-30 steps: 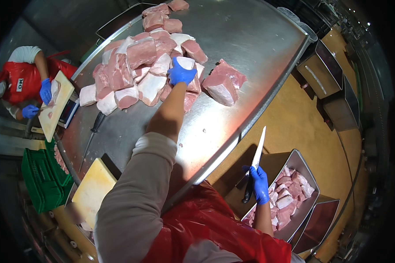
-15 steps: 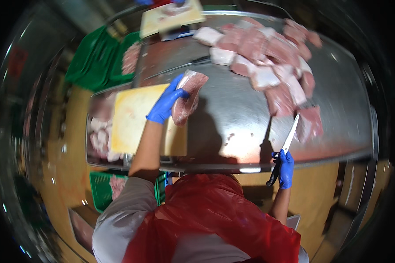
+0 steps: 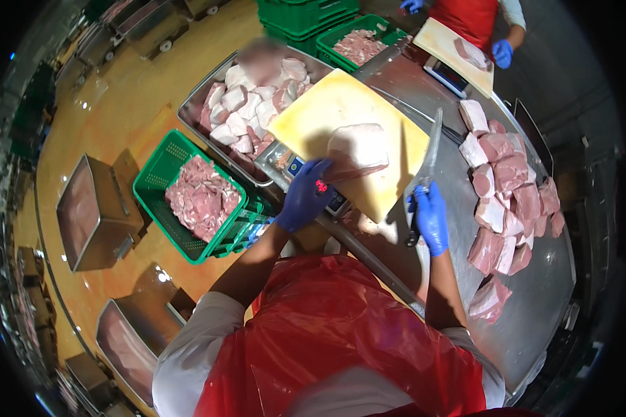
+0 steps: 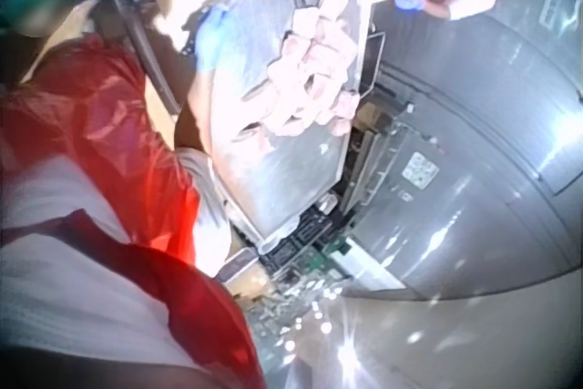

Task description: The person cuts large pieces of raw meat on a yellow cutting board using a knife. They trim fat and separate portions, placing trimmed pieces into a green basket and larger cuts onto a metal tray. The process is repeated continuously.

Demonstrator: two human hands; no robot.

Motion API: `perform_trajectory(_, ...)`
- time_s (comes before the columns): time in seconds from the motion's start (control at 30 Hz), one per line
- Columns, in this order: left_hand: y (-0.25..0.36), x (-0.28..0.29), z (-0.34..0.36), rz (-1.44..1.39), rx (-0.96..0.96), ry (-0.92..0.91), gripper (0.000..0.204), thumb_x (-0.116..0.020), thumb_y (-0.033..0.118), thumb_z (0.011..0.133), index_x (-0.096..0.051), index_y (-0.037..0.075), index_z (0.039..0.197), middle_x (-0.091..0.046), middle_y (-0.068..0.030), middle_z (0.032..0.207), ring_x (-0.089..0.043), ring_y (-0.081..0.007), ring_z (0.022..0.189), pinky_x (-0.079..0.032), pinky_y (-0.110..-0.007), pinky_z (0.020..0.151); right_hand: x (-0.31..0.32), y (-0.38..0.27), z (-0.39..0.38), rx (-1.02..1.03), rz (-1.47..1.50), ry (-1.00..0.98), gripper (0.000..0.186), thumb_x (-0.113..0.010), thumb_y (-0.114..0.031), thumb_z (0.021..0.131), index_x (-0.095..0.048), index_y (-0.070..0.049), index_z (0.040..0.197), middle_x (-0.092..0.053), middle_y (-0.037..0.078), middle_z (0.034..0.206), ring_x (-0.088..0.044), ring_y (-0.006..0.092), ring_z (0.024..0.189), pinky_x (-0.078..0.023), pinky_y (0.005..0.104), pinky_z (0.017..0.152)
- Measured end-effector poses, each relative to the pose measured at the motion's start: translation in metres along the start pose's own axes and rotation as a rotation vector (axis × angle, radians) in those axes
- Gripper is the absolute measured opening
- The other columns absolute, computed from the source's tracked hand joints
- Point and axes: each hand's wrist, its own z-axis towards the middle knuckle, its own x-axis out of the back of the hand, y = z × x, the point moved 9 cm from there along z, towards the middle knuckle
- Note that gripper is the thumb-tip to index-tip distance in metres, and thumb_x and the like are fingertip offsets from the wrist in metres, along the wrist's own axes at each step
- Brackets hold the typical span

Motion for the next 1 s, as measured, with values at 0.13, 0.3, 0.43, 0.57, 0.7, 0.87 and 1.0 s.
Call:
perform_trajectory(0.13, -0.02, 0.008, -0.033, -0.129, 0.162, 0.144, 0.058, -0.074, 0.013, 0.08, -0.053, 0.003, 0.134, -0.061, -0.0212, 0.122, -0.061, -0.0389, 0.111, -0.051, -0.043, 0.094, -0.082, 0.006, -0.004, -0.089, -0.255, -0.233, 0.022, -0.051, -0.021, 0.105, -0.053, 0.0, 0.104, -0.065, 0.014, 0.075, -0.065, 0.0223, 0.059, -0.053, 0.0367, 0.057)
perform_trajectory(0.3, -0.009, 0.0, -0.009, -0.046, 0.03, 0.428, 0.032, -0.073, 0.015, 0.08, -0.065, 0.002, 0.108, -0.068, -0.0176, 0.096, -0.066, -0.0379, 0.087, -0.054, -0.046, 0.077, -0.149, -0.075, 0.009, 0.383, -0.66, -0.182, 0.022, -0.047, -0.022, 0.104, -0.051, 0.0, 0.104, -0.066, 0.031, 0.085, -0.065, 0.0497, 0.078, -0.05, 0.0574, 0.067)
perform_trajectory(0.43, -0.019, -0.004, -0.005, -0.117, 0.076, 0.412, 0.015, -0.07, 0.015, 0.078, -0.066, 0.001, 0.082, -0.066, -0.0166, 0.081, -0.065, -0.0358, 0.083, -0.053, -0.045, 0.073, -0.167, -0.079, 0.019, 0.329, -0.802, -0.227, 0.019, -0.047, -0.02, 0.101, -0.05, -0.002, 0.105, -0.067, 0.029, 0.091, -0.066, 0.0485, 0.081, -0.051, 0.0571, 0.071)
perform_trajectory(0.57, -0.019, -0.002, -0.007, -0.174, 0.067, 0.365, 0.012, -0.068, 0.013, 0.08, -0.067, 0.001, 0.083, -0.067, -0.0163, 0.083, -0.065, -0.0351, 0.082, -0.053, -0.044, 0.071, -0.142, -0.027, 0.0, 0.221, -1.002, -0.4, 0.019, -0.045, -0.021, 0.101, -0.05, -0.005, 0.109, -0.068, 0.029, 0.096, -0.067, 0.0487, 0.085, -0.053, 0.0566, 0.075)
perform_trajectory(0.7, -0.039, 0.006, -0.006, -0.178, 0.112, 0.369, 0.011, -0.069, 0.012, 0.079, -0.065, 0.002, 0.081, -0.065, -0.0154, 0.081, -0.064, -0.0313, 0.077, -0.052, -0.041, 0.068, -0.06, 0.023, -0.042, 0.134, -1.211, -0.546, 0.016, -0.046, -0.02, 0.1, -0.05, -0.007, 0.109, -0.069, 0.028, 0.094, -0.068, 0.0481, 0.083, -0.053, 0.0563, 0.073)
perform_trajectory(0.87, -0.125, 0.0, -0.018, -0.483, 0.588, 0.217, 0.015, -0.07, 0.009, 0.078, -0.064, 0.001, 0.088, -0.065, -0.0145, 0.084, -0.066, -0.0299, 0.084, -0.052, -0.04, 0.074, -0.025, -0.014, -0.057, 0.105, -1.191, -0.465, 0.018, -0.05, -0.021, 0.1, -0.05, -0.005, 0.107, -0.067, 0.029, 0.091, -0.066, 0.0488, 0.082, -0.051, 0.0579, 0.071)
perform_trajectory(1.0, -0.104, -0.012, -0.017, -0.665, 0.419, 0.566, 0.027, -0.074, 0.008, 0.074, -0.06, 0.002, 0.097, -0.064, -0.0146, 0.09, -0.064, -0.0276, 0.085, -0.051, -0.039, 0.076, -0.083, -0.044, -0.048, 0.138, -0.922, -0.301, 0.019, -0.048, -0.02, 0.1, -0.052, -0.002, 0.104, -0.066, 0.03, 0.092, -0.065, 0.0495, 0.085, -0.05, 0.0573, 0.074)
